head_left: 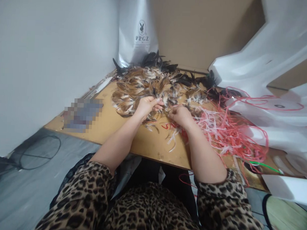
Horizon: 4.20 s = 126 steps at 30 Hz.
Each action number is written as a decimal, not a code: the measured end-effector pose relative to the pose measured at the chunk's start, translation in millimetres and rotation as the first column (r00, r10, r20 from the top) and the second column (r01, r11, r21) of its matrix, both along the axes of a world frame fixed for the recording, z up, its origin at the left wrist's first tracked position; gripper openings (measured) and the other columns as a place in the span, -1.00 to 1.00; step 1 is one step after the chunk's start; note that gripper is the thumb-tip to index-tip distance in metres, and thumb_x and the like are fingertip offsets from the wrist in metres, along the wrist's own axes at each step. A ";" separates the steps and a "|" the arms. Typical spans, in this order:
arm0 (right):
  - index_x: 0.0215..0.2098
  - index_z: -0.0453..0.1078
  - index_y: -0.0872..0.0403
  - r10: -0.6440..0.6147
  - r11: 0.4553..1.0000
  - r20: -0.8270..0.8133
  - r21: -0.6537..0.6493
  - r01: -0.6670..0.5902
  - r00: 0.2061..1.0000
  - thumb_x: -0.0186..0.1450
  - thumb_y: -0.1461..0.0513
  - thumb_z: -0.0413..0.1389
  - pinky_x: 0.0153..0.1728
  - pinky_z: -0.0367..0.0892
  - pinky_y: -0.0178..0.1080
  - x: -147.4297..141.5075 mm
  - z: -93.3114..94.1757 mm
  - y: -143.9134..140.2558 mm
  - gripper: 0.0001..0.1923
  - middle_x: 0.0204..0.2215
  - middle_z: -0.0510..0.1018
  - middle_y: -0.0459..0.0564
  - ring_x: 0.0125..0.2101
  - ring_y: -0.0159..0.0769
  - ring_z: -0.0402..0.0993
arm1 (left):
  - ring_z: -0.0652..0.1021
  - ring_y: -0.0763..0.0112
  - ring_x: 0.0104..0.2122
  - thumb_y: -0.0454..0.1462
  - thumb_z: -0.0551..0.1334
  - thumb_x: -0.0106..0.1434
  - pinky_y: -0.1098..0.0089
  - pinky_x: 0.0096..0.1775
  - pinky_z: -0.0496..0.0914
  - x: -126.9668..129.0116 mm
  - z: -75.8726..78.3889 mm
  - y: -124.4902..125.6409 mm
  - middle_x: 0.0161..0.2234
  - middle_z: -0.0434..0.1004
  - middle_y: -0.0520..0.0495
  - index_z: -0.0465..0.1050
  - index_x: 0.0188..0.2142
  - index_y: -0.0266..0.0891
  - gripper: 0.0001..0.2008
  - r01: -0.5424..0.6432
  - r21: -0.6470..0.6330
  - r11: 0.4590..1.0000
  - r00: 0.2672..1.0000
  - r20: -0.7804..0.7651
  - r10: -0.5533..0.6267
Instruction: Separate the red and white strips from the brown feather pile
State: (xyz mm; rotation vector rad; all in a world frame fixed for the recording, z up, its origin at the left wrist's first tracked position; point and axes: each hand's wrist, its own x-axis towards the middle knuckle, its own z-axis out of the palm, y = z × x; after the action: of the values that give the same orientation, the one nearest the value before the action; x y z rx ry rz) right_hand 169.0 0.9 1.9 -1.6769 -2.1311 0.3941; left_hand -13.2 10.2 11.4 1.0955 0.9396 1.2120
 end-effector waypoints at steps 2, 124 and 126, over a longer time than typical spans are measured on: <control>-0.51 0.48 0.08 -0.026 0.999 0.105 0.032 0.023 0.994 0.04 0.23 0.10 -0.42 0.16 -0.33 -5.9 -2.3 -1.5 -0.87 -0.51 0.54 0.00 -0.47 -0.35 0.36 | 0.51 0.59 -0.56 -0.22 0.28 0.09 0.60 -0.55 0.29 0.6 0.2 -0.4 -0.36 0.57 -0.19 0.42 -0.40 -0.41 -0.78 0.002 -0.006 1.000 1.000 0.002 -0.002; -0.37 0.42 0.03 0.112 0.724 0.007 0.684 -0.087 0.994 0.19 0.27 0.03 -0.21 0.18 -0.16 -1.3 17.8 -5.3 -0.88 -0.33 0.42 0.00 -0.24 -0.23 0.32 | 0.55 0.54 -0.46 -0.42 0.16 0.19 0.60 -0.51 0.36 -6.3 -0.9 -5.2 -0.28 0.56 -0.22 0.44 -0.34 -0.43 -0.91 0.457 -0.213 0.863 0.873 0.292 -0.390; -0.35 0.41 0.04 0.114 0.715 -0.045 0.697 -0.051 0.992 0.18 0.26 0.03 -0.20 0.19 -0.16 -3.7 18.4 -6.4 -0.88 -0.31 0.42 0.01 -0.22 -0.23 0.32 | 0.54 0.58 -0.47 -0.42 0.17 0.18 0.63 -0.50 0.35 -5.8 -1.7 -4.4 -0.32 0.56 -0.19 0.45 -0.34 -0.43 -0.91 0.425 -0.207 0.881 0.887 0.291 -0.359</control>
State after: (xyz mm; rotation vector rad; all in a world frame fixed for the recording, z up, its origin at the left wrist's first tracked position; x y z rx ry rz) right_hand 165.4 -5.6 20.3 -1.0954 -1.9322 -0.3009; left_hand -19.0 5.8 9.7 0.8464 0.6246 0.8303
